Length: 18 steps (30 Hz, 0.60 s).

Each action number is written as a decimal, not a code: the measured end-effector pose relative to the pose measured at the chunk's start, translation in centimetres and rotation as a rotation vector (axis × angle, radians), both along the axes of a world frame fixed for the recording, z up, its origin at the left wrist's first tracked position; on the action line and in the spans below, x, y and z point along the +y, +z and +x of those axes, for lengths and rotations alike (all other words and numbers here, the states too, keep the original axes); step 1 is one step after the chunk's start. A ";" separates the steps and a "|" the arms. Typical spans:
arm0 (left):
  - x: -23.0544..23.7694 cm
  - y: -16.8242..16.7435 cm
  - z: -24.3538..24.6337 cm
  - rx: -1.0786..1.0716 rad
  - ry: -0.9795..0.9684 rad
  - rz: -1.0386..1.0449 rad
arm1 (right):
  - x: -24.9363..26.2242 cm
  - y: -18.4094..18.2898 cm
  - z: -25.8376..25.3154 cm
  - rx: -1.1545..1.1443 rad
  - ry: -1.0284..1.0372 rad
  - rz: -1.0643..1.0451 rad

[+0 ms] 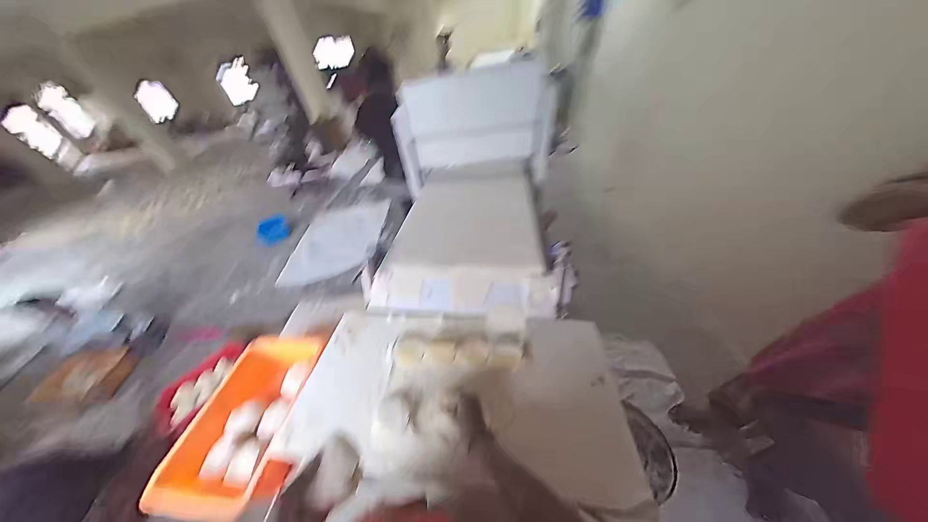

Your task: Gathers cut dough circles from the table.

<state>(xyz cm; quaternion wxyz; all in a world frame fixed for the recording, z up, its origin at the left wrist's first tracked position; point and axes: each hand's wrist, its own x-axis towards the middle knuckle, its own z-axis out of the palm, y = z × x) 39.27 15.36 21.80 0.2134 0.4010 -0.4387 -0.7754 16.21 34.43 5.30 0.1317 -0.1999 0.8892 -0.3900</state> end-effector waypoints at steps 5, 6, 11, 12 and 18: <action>-2.6 -3.3 -0.7 0.088 0.039 0.297 | -4.4 7.9 -0.9 -0.040 0.147 -0.037; -3.0 -4.0 -0.8 0.074 0.052 0.323 | -5.3 9.0 -0.7 -0.012 0.176 -0.093; -3.5 -4.9 -1.4 0.010 0.137 0.446 | -10.7 14.4 3.1 -0.150 0.439 -0.362; -3.7 -5.1 -1.4 0.029 0.146 0.480 | -11.8 15.1 4.1 -0.230 0.490 -0.407; -5.0 -7.4 0.2 0.286 0.138 0.540 | -18.6 12.3 7.4 -0.331 0.522 -0.228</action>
